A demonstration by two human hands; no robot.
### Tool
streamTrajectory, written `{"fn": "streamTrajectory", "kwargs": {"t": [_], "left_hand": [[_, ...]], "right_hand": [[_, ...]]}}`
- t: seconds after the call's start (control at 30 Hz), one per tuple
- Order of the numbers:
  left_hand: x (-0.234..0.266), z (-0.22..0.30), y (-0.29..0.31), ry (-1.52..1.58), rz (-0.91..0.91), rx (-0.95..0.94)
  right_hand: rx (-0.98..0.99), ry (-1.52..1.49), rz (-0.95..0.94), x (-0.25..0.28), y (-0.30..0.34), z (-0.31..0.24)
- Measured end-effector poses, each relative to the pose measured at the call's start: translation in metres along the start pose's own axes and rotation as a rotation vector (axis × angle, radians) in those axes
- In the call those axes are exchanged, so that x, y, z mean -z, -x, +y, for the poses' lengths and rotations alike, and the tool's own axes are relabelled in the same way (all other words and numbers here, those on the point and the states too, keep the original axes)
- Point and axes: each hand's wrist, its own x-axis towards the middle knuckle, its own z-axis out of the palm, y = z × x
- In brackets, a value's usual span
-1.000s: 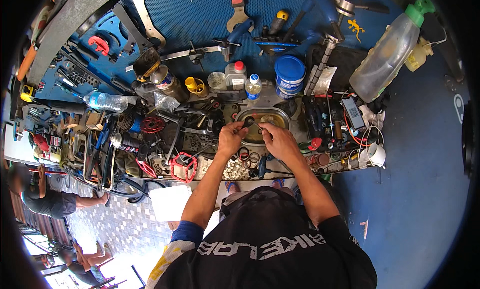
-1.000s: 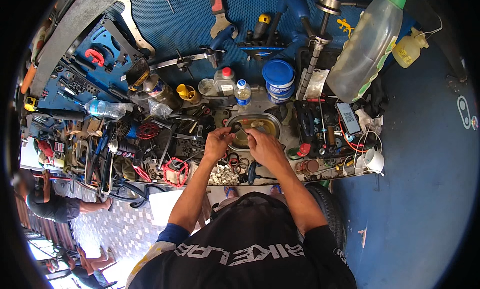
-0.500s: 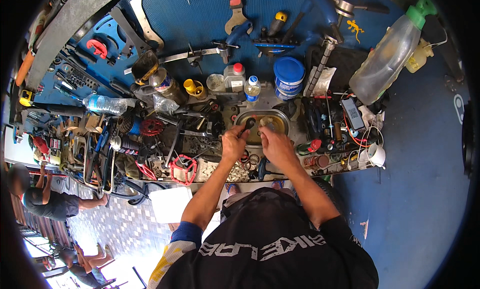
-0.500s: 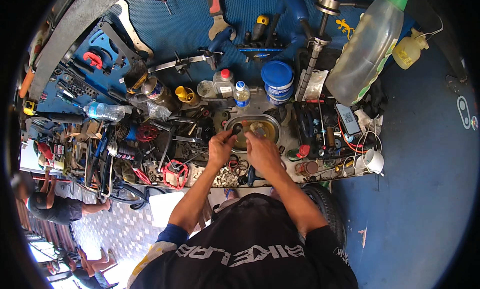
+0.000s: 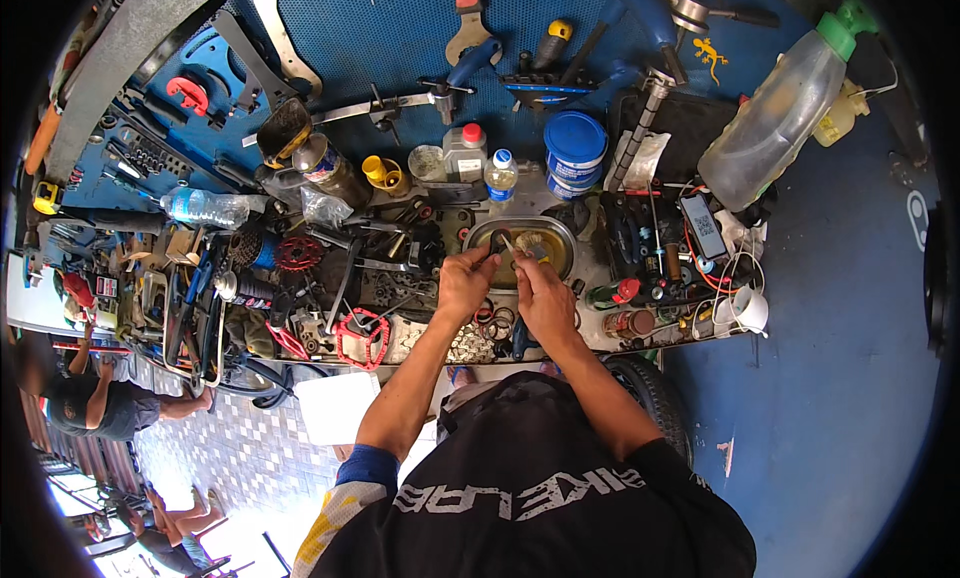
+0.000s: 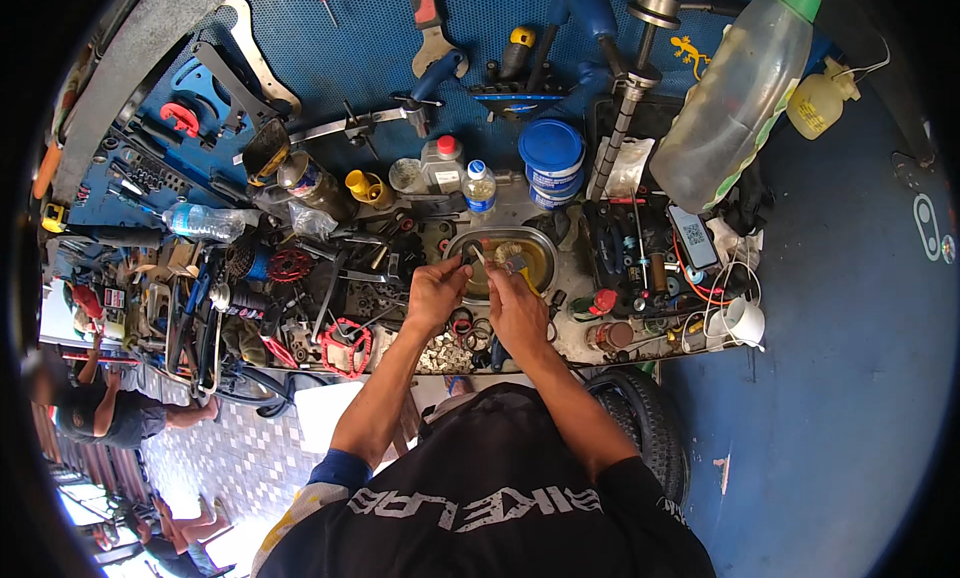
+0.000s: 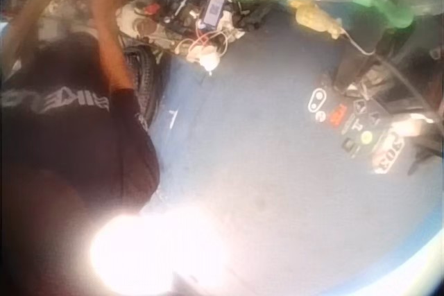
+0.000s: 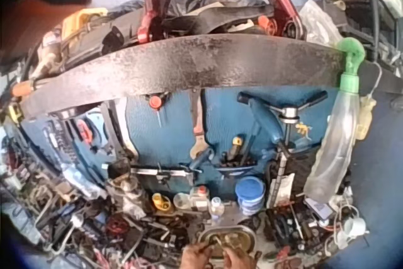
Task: The person scrubs small mechanical parts in a metal tray filled with liquid using a yellow brush. They repeatedly pick up parts, scrub them, and place them back into the tray. The person also uses a screwdriver to manipulate a part briefly.
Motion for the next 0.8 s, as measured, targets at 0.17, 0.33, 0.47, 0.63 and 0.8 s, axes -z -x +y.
{"fn": "streamTrajectory", "kwargs": {"t": [0.17, 0.33, 0.47, 0.63, 0.8], "left_hand": [[0.002, 0.039, 0.008, 0.104, -0.087, 0.080], [0.002, 0.054, 0.015, 0.248, -0.134, 0.170], [0.006, 0.051, 0.015, 0.247, -0.121, 0.176], [0.008, 0.053, 0.014, 0.185, -0.088, 0.152], [0.011, 0.042, 0.012, 0.145, -0.104, 0.105]], "right_hand": [[0.037, -0.078, 0.081, -0.004, 0.000, 0.006], [-0.008, -0.258, 0.105, -0.005, 0.001, 0.010], [-0.048, -0.284, 0.024, 0.007, -0.004, 0.004], [-0.104, -0.252, -0.097, 0.032, -0.017, -0.011], [-0.097, -0.214, -0.159, 0.045, -0.024, -0.019]]}}
